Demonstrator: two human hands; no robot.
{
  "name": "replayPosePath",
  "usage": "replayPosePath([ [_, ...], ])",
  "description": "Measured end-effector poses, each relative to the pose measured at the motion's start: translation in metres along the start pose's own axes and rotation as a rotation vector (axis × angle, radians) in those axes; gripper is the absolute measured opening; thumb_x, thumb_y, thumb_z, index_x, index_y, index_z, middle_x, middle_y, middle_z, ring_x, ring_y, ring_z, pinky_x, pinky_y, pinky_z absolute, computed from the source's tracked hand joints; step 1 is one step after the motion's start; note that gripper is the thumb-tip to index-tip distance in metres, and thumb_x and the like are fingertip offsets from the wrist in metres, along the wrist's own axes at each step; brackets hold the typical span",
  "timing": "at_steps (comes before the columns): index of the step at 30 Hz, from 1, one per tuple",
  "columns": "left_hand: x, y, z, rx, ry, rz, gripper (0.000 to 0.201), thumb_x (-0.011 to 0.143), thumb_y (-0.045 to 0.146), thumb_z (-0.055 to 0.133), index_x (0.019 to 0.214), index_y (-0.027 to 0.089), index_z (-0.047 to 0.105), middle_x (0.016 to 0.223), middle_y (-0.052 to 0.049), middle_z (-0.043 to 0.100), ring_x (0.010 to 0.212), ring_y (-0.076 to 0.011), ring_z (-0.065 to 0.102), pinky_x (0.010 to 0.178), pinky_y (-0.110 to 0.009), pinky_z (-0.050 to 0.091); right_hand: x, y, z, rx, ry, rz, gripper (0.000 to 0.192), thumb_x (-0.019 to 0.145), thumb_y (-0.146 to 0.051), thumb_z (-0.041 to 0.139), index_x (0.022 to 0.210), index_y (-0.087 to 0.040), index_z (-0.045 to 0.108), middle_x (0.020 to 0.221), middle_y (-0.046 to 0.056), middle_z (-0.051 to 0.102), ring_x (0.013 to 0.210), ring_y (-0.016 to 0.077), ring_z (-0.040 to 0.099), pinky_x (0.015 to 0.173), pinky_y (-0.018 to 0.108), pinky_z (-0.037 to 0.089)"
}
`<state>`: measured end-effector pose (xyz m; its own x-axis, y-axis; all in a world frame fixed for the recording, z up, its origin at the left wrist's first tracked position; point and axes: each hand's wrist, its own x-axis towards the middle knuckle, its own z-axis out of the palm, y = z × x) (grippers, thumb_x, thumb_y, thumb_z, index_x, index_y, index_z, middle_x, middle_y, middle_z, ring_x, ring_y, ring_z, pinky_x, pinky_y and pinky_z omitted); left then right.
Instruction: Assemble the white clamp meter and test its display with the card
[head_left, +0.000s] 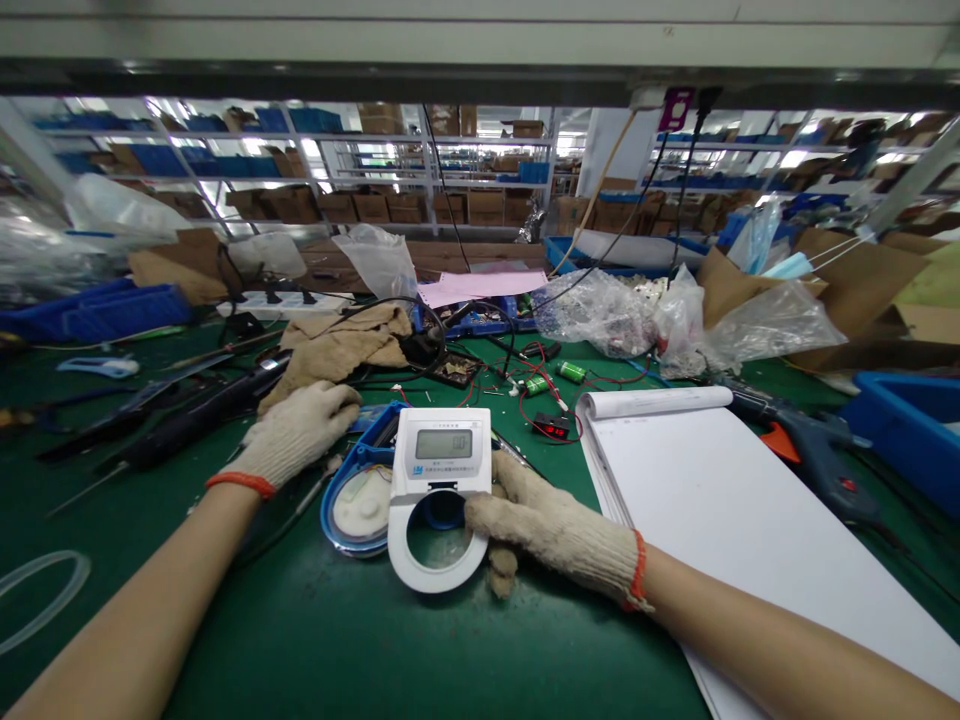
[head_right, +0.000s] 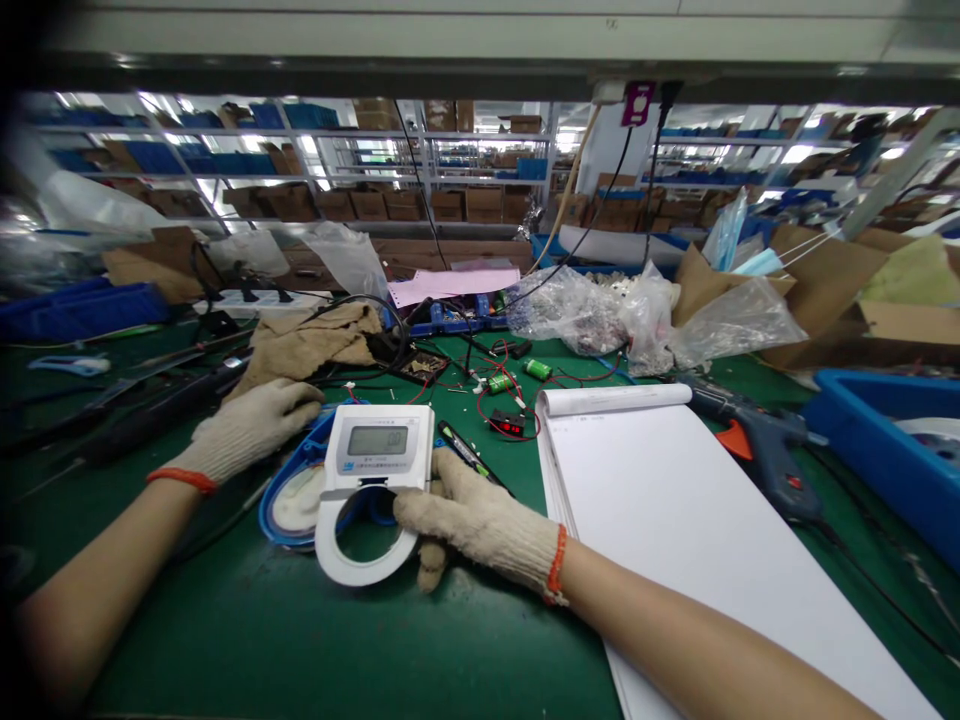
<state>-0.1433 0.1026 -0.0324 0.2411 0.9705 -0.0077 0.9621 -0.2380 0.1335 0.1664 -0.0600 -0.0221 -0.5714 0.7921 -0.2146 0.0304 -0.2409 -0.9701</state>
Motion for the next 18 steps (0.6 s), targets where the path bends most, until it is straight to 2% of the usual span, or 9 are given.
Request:
replayPosePath([
  [5,0.0023,-0.0018,-0.0009,0.043,-0.046,0.001,0.051,0.102,0.050,0.034,0.129,0.019,0.065,0.136,-0.015,0.061,0.124,-0.0307,0.057,0.106,-0.042,0.042,-0.0007,0.0008,-0.0004,0.028,-0.016,-0.003,0.062,0.101,-0.049,0.064,0.151,-0.025,0.036,0.092,0.002,0.070,0.055,0.0091,0.064,0.050,0.017,0.052],
  [11,0.0025,-0.0034,0.0010,0.063,-0.044,0.012,0.051,0.102,0.050,0.033,0.128,0.020,0.066,0.135,-0.014,0.061,0.122,-0.0307,0.058,0.106,-0.043,0.042,-0.0009,0.0040,-0.0017,0.030,-0.032,0.001,0.059,0.099,-0.051,0.065,0.144,-0.022,0.041,0.086,0.000,0.068,0.056,0.0104,0.065,0.052,0.018,0.052],
  [18,0.0038,-0.0057,0.0018,0.069,-0.038,0.023,0.049,0.102,0.049,0.035,0.127,0.020,0.066,0.134,-0.014,0.063,0.121,-0.0291,0.059,0.105,-0.040,0.043,-0.0009,-0.0012,-0.0013,0.031,-0.050,-0.023,0.064,0.102,-0.046,0.064,0.154,-0.025,0.035,0.092,0.001,0.070,0.054,0.0080,0.065,0.052,0.016,0.053],
])
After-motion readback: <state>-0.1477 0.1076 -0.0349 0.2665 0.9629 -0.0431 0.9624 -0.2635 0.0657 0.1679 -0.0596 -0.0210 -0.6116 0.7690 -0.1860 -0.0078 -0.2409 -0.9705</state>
